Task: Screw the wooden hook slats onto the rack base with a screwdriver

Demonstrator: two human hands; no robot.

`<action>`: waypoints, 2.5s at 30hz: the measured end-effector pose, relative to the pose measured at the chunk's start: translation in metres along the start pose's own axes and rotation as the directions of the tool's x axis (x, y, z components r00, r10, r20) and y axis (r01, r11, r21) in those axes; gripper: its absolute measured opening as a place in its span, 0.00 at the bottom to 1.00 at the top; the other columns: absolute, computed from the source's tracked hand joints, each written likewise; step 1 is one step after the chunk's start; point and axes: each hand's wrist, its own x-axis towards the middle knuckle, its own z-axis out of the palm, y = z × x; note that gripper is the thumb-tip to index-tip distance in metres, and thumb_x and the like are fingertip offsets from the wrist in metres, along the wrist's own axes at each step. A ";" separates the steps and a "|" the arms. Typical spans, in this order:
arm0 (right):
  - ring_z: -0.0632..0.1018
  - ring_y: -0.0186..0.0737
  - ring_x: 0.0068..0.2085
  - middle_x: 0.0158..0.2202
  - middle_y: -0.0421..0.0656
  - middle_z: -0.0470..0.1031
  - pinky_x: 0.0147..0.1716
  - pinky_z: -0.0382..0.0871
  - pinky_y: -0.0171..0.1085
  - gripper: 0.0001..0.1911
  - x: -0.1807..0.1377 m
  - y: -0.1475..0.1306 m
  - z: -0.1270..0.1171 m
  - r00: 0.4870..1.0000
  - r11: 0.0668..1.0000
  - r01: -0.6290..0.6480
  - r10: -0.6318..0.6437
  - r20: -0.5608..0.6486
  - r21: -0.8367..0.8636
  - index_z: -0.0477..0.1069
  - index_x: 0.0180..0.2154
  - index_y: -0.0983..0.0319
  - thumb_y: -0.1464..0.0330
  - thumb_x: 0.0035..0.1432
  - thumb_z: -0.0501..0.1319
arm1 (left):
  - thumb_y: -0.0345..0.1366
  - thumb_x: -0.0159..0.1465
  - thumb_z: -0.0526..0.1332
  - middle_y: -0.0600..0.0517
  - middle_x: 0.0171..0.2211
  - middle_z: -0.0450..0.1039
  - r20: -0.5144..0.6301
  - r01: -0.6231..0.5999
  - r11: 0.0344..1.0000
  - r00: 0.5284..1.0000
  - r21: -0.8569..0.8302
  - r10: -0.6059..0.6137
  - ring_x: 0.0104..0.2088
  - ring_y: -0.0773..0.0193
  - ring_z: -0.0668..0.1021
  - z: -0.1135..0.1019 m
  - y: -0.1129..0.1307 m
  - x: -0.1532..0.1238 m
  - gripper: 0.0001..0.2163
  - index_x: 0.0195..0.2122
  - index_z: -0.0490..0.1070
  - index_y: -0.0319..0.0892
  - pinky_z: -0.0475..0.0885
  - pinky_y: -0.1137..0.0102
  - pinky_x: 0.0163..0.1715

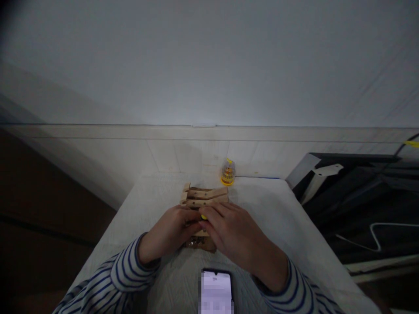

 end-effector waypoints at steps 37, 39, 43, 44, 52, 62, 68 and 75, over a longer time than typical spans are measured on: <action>0.77 0.43 0.40 0.40 0.48 0.76 0.38 0.74 0.44 0.11 0.000 -0.001 -0.001 1.000 0.999 0.014 -0.014 0.008 -0.031 0.68 0.44 0.65 0.74 0.58 0.55 | 0.35 0.62 0.60 0.50 0.32 0.77 -0.032 -0.030 1.000 0.999 0.004 0.030 0.35 0.63 0.78 -0.002 0.000 0.002 0.06 0.31 0.75 0.40 0.68 0.74 0.34; 0.77 0.44 0.39 0.39 0.48 0.77 0.37 0.73 0.45 0.10 0.000 -0.002 -0.002 1.000 0.999 0.015 -0.015 0.007 -0.049 0.68 0.43 0.66 0.74 0.58 0.56 | 0.35 0.62 0.60 0.50 0.33 0.77 -0.026 -0.046 0.999 0.999 -0.012 0.045 0.35 0.63 0.78 -0.003 0.000 0.002 0.06 0.31 0.75 0.40 0.68 0.74 0.34; 0.77 0.45 0.37 0.36 0.47 0.77 0.35 0.73 0.45 0.08 0.001 -0.003 -0.003 1.000 0.998 0.010 -0.008 0.022 -0.061 0.69 0.41 0.65 0.72 0.58 0.57 | 0.35 0.64 0.58 0.50 0.36 0.77 -0.010 -0.104 0.993 0.995 -0.062 0.104 0.38 0.63 0.77 -0.004 0.000 0.002 0.07 0.34 0.75 0.40 0.68 0.73 0.38; 0.77 0.45 0.37 0.36 0.46 0.76 0.35 0.73 0.45 0.07 0.000 -0.003 -0.003 1.000 0.998 0.004 -0.002 0.030 -0.059 0.69 0.40 0.64 0.72 0.58 0.57 | 0.36 0.64 0.58 0.49 0.38 0.77 -0.008 -0.119 0.990 0.993 -0.073 0.119 0.39 0.63 0.77 -0.004 0.000 0.003 0.07 0.36 0.74 0.41 0.68 0.73 0.39; 0.76 0.44 0.36 0.34 0.45 0.75 0.34 0.72 0.44 0.06 0.001 -0.004 -0.004 0.998 0.999 -0.023 0.025 0.052 -0.036 0.68 0.39 0.64 0.73 0.57 0.58 | 0.36 0.62 0.59 0.49 0.33 0.77 0.006 -0.064 0.998 0.998 0.004 0.064 0.36 0.61 0.78 -0.003 0.000 0.002 0.07 0.35 0.75 0.40 0.69 0.71 0.37; 0.76 0.45 0.42 0.43 0.49 0.75 0.39 0.73 0.46 0.13 -0.002 -0.003 -0.002 1.000 0.998 0.008 -0.008 0.003 -0.059 0.67 0.47 0.64 0.71 0.58 0.56 | 0.34 0.60 0.62 0.49 0.39 0.77 -0.025 -0.077 0.997 0.997 -0.024 0.076 0.42 0.59 0.77 -0.002 0.000 0.002 0.05 0.36 0.75 0.41 0.67 0.70 0.43; 0.76 0.43 0.44 0.45 0.48 0.75 0.42 0.73 0.45 0.14 -0.003 -0.005 -0.003 0.998 0.998 0.063 -0.063 -0.006 -0.029 0.68 0.47 0.64 0.74 0.60 0.52 | 0.34 0.62 0.60 0.50 0.39 0.77 -0.020 -0.078 0.995 0.997 -0.059 0.077 0.40 0.61 0.78 -0.003 0.000 0.002 0.06 0.37 0.75 0.42 0.69 0.71 0.41; 0.77 0.45 0.42 0.43 0.50 0.76 0.39 0.74 0.45 0.13 -0.001 -0.005 -0.001 0.998 0.997 0.065 -0.066 -0.008 -0.049 0.70 0.44 0.66 0.75 0.59 0.53 | 0.35 0.63 0.59 0.50 0.48 0.73 -0.023 -0.142 0.982 0.990 -0.124 0.141 0.47 0.62 0.75 -0.005 0.001 0.002 0.08 0.41 0.74 0.43 0.66 0.70 0.48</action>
